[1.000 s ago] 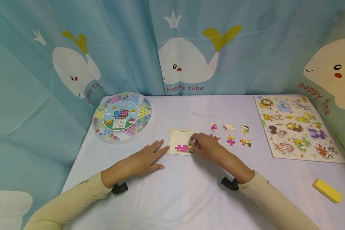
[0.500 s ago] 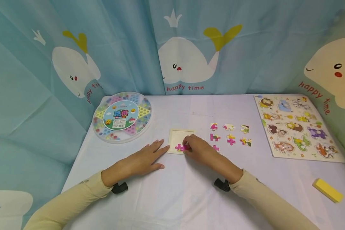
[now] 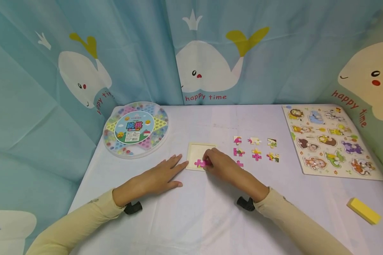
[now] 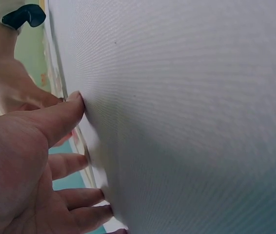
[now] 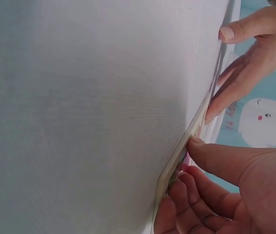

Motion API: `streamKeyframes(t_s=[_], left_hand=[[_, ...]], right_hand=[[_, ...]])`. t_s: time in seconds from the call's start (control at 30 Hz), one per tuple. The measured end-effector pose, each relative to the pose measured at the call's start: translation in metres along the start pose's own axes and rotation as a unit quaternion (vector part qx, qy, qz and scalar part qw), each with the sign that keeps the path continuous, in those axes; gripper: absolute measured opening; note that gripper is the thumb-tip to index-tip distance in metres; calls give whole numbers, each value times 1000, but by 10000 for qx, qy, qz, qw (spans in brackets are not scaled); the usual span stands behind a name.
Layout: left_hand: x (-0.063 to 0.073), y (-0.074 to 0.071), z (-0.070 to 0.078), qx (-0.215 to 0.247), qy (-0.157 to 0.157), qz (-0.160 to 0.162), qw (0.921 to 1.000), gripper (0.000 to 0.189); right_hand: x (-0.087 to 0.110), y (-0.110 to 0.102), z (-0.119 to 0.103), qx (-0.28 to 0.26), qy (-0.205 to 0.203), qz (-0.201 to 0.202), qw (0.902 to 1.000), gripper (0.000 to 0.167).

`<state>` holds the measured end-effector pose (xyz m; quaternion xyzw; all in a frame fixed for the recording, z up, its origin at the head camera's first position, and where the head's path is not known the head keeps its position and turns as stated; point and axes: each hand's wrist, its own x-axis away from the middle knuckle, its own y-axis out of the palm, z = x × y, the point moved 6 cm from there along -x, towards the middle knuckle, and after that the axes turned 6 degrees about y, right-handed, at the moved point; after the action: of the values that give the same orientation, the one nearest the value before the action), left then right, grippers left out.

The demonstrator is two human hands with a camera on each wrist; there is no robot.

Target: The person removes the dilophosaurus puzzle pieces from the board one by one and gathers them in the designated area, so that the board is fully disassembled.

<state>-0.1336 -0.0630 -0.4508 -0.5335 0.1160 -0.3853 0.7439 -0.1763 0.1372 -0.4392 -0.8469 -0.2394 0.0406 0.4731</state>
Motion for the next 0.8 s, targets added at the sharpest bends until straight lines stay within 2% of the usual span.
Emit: streamKeyframes(t_s=[0.27,0.57,0.8], left_hand=[[-1,0,0,15,-46,-42,10000,77],[-1,1,-1,23,-23,-32,10000,77],[0,1,-1,-37,-33,-55,10000,78]], right_hand=[[0,-1,-1,35,-262,190,9995,27],[0,0,0,-324,-372,141,9987,20],[5,-13,6,-577,-371,325,9971,14]])
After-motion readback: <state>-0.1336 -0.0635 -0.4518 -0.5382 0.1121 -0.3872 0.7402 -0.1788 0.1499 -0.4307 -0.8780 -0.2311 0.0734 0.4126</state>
